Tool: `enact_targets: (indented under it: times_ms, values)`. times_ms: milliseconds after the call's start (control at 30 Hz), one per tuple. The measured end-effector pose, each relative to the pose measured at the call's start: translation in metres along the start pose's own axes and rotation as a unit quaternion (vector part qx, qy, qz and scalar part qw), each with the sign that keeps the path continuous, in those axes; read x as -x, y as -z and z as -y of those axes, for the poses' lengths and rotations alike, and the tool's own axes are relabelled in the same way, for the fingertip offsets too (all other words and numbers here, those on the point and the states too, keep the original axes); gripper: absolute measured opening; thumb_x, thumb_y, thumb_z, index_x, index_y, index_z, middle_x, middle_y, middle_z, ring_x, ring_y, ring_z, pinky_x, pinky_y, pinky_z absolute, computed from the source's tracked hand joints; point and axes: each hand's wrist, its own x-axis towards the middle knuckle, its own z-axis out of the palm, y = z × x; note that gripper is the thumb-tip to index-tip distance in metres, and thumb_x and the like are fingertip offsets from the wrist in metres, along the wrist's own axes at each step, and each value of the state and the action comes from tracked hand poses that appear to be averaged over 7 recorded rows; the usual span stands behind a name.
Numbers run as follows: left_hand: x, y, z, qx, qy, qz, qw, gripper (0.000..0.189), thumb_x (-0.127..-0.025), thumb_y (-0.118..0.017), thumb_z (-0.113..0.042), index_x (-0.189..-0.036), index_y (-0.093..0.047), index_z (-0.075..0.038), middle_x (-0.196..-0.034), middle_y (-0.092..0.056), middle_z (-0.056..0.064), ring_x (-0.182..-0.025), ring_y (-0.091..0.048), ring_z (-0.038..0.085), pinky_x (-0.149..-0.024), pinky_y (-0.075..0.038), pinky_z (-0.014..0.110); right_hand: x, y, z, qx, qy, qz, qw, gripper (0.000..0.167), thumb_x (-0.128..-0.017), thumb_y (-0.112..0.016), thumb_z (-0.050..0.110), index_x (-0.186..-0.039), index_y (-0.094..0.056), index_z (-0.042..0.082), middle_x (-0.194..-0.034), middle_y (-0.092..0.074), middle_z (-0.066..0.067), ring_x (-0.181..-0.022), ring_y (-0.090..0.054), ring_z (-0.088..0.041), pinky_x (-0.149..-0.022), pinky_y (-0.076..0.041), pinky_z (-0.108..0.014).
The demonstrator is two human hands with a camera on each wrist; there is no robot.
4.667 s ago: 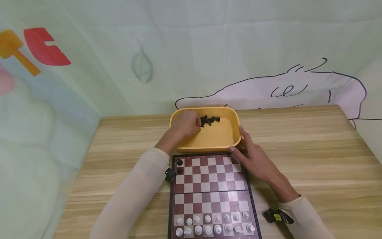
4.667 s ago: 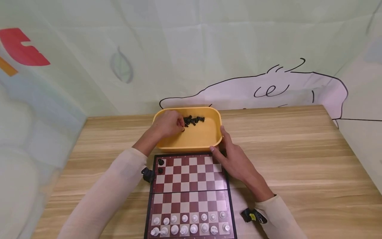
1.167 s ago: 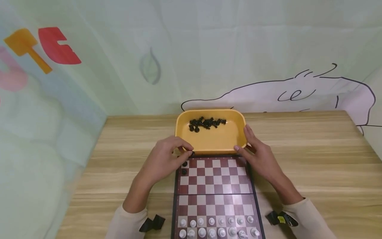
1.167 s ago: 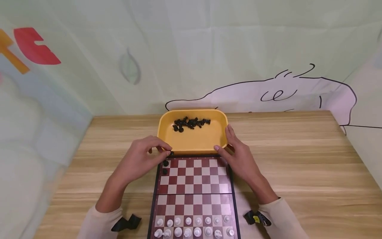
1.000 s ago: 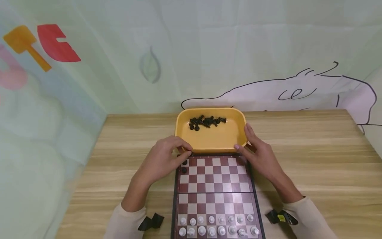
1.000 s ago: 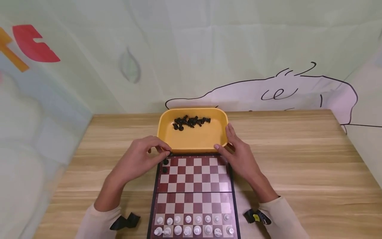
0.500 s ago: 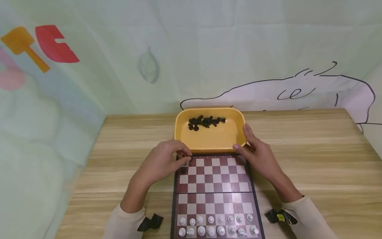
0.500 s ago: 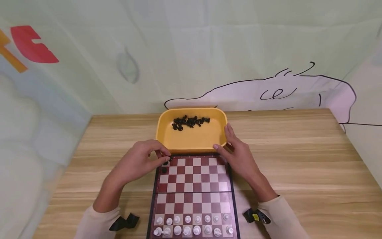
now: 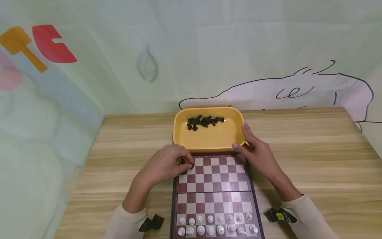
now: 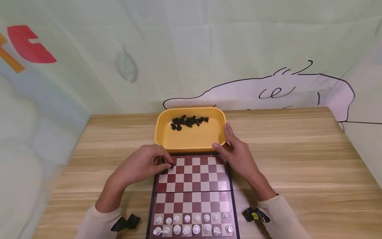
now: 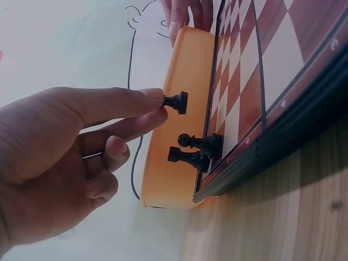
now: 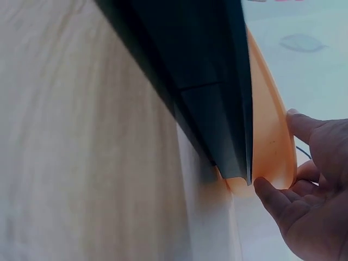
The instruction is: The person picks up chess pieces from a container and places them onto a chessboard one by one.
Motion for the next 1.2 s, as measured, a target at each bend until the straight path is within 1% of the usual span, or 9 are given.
enact_targets:
  times_ms: [167,400,500,633,733,867,1067,1200]
  values:
    - [0.001,-0.002,0.001,0.006,0.000,0.013,0.9999,0.014,-0.090,-0.082,-0.005,-0.095,-0.081,-0.018,-0.089,-0.076,-0.011,-0.083,-0.065,0.008,-0.077,-0.055,0.027,0.000,-0.001,0.001,-0.006,-0.002,-0.001,1.0000,0.082,-0.105,-0.068,0.037,-0.167,-0.021,0.013,-0.178,-0.009,-0.003,-0.161,-0.028,-0.030,-0.111,-0.045,-0.035]
    - [0.002,-0.003,0.002,0.004,-0.003,0.019,0.9998,0.013,-0.089,-0.082,-0.005,-0.097,-0.082,-0.015,-0.095,-0.078,-0.007,-0.089,-0.069,0.012,-0.081,-0.057,0.030,0.000,-0.003,0.002,-0.023,-0.002,-0.008,0.9997,0.081,-0.104,-0.069,0.036,-0.167,-0.021,0.014,-0.177,-0.009,0.002,-0.160,-0.028,-0.028,-0.110,-0.045,-0.032]
    - [0.002,-0.004,0.002,0.000,-0.004,0.024,0.9997,0.012,-0.089,-0.083,-0.006,-0.097,-0.081,-0.015,-0.095,-0.078,-0.007,-0.086,-0.067,0.010,-0.080,-0.057,0.029,0.001,-0.004,0.003,-0.024,-0.004,-0.017,0.9996,0.081,-0.104,-0.069,0.036,-0.167,-0.022,0.014,-0.177,-0.011,0.001,-0.159,-0.031,-0.029,-0.108,-0.046,-0.031]
    - [0.003,-0.007,0.002,-0.008,-0.006,0.030,0.9995,0.011,-0.089,-0.084,-0.006,-0.095,-0.081,-0.015,-0.093,-0.078,-0.007,-0.082,-0.065,0.004,-0.078,-0.057,0.026,0.003,-0.005,0.003,-0.021,-0.009,-0.024,0.9995,0.082,-0.104,-0.069,0.037,-0.166,-0.023,0.013,-0.177,-0.013,-0.004,-0.157,-0.035,-0.031,-0.107,-0.047,-0.031]
    - [0.004,-0.009,0.001,-0.016,-0.007,0.026,0.9995,0.012,-0.088,-0.084,-0.006,-0.094,-0.081,-0.015,-0.092,-0.078,-0.007,-0.081,-0.065,0.003,-0.077,-0.057,0.026,0.004,-0.006,0.002,-0.023,-0.014,-0.025,0.9993,0.082,-0.104,-0.070,0.037,-0.166,-0.023,0.013,-0.177,-0.013,-0.005,-0.157,-0.034,-0.031,-0.107,-0.048,-0.031]
    - [0.005,-0.011,0.001,-0.021,-0.005,0.020,0.9996,0.012,-0.088,-0.085,-0.006,-0.093,-0.081,-0.015,-0.091,-0.078,-0.008,-0.082,-0.066,0.005,-0.078,-0.057,0.028,0.004,-0.006,0.001,-0.020,-0.017,-0.022,0.9994,0.082,-0.103,-0.070,0.036,-0.166,-0.023,0.012,-0.177,-0.014,-0.006,-0.157,-0.034,-0.031,-0.107,-0.048,-0.032]
    - [0.005,-0.012,0.001,-0.022,-0.008,0.018,0.9996,0.012,-0.088,-0.085,-0.006,-0.094,-0.080,-0.015,-0.090,-0.077,-0.008,-0.083,-0.067,0.006,-0.078,-0.057,0.027,0.004,-0.005,0.001,-0.019,-0.012,-0.020,0.9995,0.082,-0.103,-0.070,0.036,-0.166,-0.024,0.010,-0.177,-0.014,-0.006,-0.158,-0.033,-0.031,-0.107,-0.048,-0.032]
    - [0.004,-0.014,0.001,-0.023,-0.002,0.021,0.9995,0.012,-0.088,-0.085,-0.006,-0.093,-0.080,-0.016,-0.090,-0.076,-0.008,-0.082,-0.066,0.007,-0.077,-0.056,0.027,0.004,-0.005,0.001,-0.015,-0.011,-0.021,0.9996,0.081,-0.103,-0.070,0.037,-0.166,-0.024,0.011,-0.177,-0.015,-0.006,-0.157,-0.034,-0.032,-0.106,-0.049,-0.033]
